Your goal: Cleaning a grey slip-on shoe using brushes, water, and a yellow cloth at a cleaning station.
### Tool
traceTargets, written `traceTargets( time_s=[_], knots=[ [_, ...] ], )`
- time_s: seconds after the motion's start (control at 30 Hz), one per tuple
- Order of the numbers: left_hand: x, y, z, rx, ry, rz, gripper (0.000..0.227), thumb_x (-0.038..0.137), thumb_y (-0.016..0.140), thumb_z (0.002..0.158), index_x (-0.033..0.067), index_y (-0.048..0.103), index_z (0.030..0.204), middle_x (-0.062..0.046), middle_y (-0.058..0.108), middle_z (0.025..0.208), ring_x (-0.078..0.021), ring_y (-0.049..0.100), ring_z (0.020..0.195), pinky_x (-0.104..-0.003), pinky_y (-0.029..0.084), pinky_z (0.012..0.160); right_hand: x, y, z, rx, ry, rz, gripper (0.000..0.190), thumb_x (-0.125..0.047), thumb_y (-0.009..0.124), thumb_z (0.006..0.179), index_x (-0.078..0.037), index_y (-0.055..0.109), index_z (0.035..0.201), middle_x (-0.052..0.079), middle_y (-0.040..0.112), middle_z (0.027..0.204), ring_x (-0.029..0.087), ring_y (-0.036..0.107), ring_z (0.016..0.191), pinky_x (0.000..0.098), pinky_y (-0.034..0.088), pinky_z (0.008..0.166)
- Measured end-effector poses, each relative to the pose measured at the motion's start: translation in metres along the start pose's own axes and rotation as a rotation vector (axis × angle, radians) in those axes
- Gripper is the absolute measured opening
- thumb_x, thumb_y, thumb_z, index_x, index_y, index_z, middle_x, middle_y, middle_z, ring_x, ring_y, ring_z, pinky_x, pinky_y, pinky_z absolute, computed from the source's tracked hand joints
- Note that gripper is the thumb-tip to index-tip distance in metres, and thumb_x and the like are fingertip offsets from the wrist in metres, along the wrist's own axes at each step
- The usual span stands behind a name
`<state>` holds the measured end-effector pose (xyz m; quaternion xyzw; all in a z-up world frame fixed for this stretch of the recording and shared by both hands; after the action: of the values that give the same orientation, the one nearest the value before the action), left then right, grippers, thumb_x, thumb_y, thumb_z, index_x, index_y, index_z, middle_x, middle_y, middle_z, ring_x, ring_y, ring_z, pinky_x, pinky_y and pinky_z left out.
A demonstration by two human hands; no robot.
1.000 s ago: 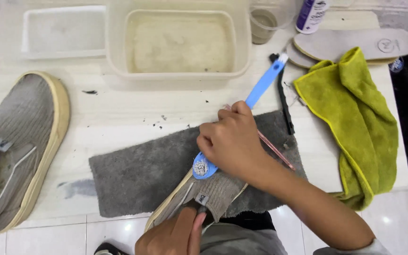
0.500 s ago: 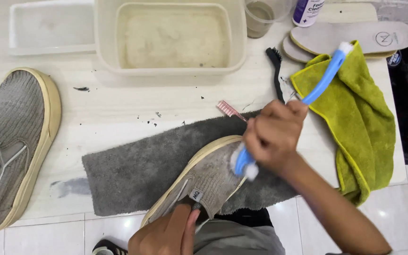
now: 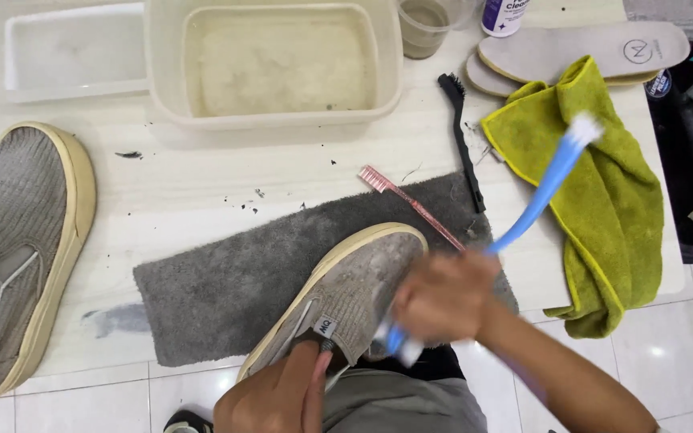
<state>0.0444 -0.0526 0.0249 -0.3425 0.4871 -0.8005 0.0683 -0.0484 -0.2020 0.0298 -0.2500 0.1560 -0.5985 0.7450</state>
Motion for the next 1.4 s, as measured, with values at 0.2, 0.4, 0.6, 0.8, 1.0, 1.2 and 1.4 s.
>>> traceTargets(
  time_s=[0.2,0.4,0.6,0.8,1.0,1.2,1.4],
  knots=[
    [0.002,-0.002,-0.001,-0.031,-0.008,-0.015,0.026,0.025,0.056,0.093,0.0179,0.056,0.068,0.005,0.036,0.045,-0.0088,0.027,0.037,-0.024,0.027,0.035,0.01,-0.007,-0.008,0.1,0.214,-0.157,0.03,-0.003,0.058,0.076,-0.022,0.046,0.056,-0.003,0.062,0.059,0.02,0.058,0.07,0.0404,0.013,0.113],
    [0.001,0.002,-0.002,-0.08,0.01,-0.043,0.025,0.024,0.056,0.093,0.0171,0.057,0.069,0.006,0.036,0.046,-0.0078,0.028,0.038,-0.025,0.026,0.035,0.027,0.005,0.015,-0.068,0.242,-0.094,0.04,-0.004,0.057,0.082,-0.016,0.031,0.054,-0.002,0.05,0.051,0.019,0.05,0.052,0.0407,0.019,0.076],
    [-0.003,0.0,0.001,-0.086,0.022,-0.007,0.023,0.029,0.052,0.095,0.0188,0.06,0.076,0.004,0.043,0.049,-0.011,0.038,0.037,-0.027,0.035,0.038,-0.005,0.008,0.045,0.043,0.123,0.075,0.032,-0.01,0.047,0.084,-0.021,0.032,0.058,-0.01,0.051,0.052,0.013,0.043,0.052,0.0326,0.02,0.072],
    [-0.004,0.007,0.002,-0.197,-0.075,-0.036,0.031,0.029,0.053,0.095,0.02,0.054,0.065,0.006,0.04,0.044,-0.0088,0.035,0.034,-0.027,0.031,0.036,0.019,0.008,0.046,-0.004,0.304,0.019,0.032,-0.006,0.055,0.08,-0.019,0.039,0.055,-0.004,0.044,0.053,0.02,0.046,0.056,0.0422,0.019,0.079],
    [0.0,-0.002,0.003,-0.083,0.033,-0.044,0.025,0.024,0.058,0.093,0.0177,0.054,0.069,0.005,0.037,0.046,-0.0094,0.031,0.037,-0.025,0.03,0.038,0.023,0.011,0.024,-0.037,0.182,0.147,0.034,-0.014,0.047,0.087,-0.025,0.046,0.054,-0.008,0.054,0.053,0.014,0.051,0.052,0.0392,0.018,0.086],
    [-0.004,0.006,-0.003,-0.125,-0.006,-0.014,0.028,0.026,0.057,0.093,0.0198,0.056,0.065,0.007,0.037,0.043,-0.007,0.03,0.035,-0.024,0.03,0.034,0.016,0.017,0.014,-0.097,0.229,0.053,0.037,-0.006,0.053,0.081,-0.014,0.027,0.056,-0.006,0.046,0.053,0.014,0.042,0.05,0.0361,0.017,0.067],
    [-0.003,0.005,0.0,-0.138,-0.034,-0.056,0.027,0.023,0.063,0.09,0.0179,0.054,0.065,0.005,0.035,0.045,-0.0095,0.026,0.039,-0.026,0.027,0.037,0.058,0.012,0.014,-0.171,0.371,-0.144,0.045,0.004,0.057,0.085,-0.013,0.028,0.054,-0.004,0.041,0.048,0.018,0.042,0.055,0.0365,0.021,0.078]
  ],
)
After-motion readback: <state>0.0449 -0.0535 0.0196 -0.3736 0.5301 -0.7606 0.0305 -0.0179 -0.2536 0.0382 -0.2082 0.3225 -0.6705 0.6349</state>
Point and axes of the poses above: each hand's wrist, its own z-axis towards the middle knuckle, its own y-axis out of the palm, x = y × z, the point moved 7 cm from there along z, towards the middle knuckle
